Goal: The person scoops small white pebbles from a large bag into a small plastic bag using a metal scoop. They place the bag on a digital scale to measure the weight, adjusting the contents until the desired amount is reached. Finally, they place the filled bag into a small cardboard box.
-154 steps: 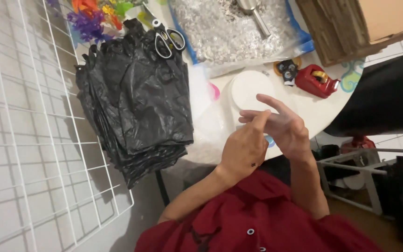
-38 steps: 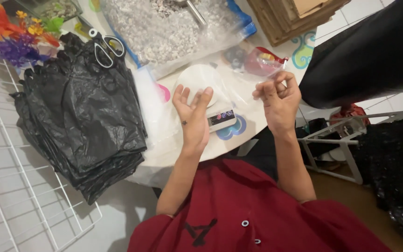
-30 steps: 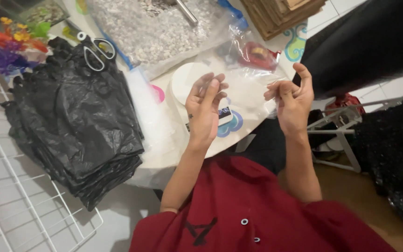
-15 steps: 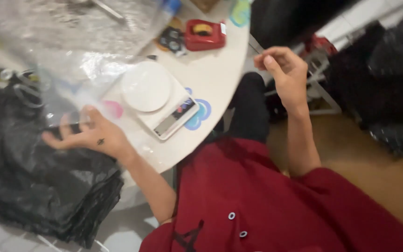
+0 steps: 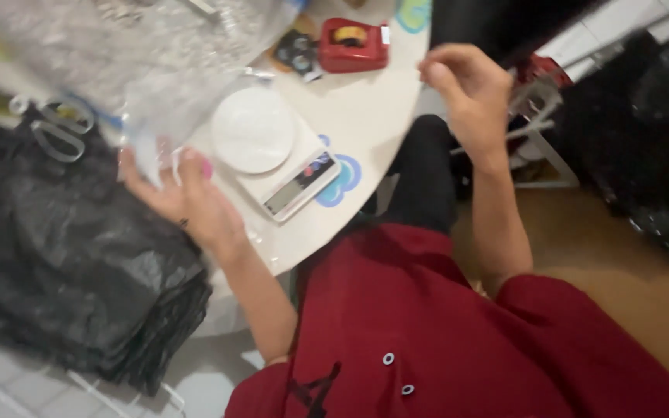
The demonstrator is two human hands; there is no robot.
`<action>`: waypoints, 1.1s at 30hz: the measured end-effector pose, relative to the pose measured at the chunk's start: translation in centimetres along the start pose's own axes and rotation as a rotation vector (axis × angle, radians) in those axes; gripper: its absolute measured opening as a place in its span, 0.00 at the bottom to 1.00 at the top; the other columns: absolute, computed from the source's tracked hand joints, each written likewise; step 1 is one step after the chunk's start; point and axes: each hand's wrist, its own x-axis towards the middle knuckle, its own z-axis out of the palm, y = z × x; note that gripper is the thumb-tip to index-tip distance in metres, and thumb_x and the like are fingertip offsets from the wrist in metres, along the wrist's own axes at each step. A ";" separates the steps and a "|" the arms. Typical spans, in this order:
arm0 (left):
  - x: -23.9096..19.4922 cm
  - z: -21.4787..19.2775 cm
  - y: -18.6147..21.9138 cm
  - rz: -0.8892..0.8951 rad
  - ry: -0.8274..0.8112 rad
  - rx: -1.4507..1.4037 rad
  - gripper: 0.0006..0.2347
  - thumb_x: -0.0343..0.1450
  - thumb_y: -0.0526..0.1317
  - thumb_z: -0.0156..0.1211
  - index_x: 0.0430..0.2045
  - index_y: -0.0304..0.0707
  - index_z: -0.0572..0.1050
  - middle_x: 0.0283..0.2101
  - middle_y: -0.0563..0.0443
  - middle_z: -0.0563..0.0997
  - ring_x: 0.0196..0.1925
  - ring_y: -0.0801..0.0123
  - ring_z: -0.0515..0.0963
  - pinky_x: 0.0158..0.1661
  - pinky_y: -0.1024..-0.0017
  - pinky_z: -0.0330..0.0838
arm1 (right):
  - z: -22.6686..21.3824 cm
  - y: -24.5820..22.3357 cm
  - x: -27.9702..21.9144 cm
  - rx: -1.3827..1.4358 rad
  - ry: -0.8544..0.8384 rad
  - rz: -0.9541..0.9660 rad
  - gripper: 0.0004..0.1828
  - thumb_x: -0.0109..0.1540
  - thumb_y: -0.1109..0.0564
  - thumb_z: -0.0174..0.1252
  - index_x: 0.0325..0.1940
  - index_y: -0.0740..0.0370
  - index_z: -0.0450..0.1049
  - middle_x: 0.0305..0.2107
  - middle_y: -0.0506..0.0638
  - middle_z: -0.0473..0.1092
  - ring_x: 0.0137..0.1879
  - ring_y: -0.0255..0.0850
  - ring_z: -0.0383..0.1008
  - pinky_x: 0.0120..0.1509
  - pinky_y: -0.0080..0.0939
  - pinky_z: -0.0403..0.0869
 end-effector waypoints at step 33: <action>8.1 1.2 4.7 0.048 -0.342 -0.022 0.19 0.71 0.30 0.68 0.56 0.37 0.72 0.43 0.28 0.84 0.36 0.55 0.90 0.42 0.69 0.89 | 24.7 0.0 10.0 0.241 -0.681 -0.152 0.30 0.73 0.39 0.57 0.23 0.55 0.61 0.20 0.39 0.57 0.29 0.28 0.53 0.34 0.31 0.53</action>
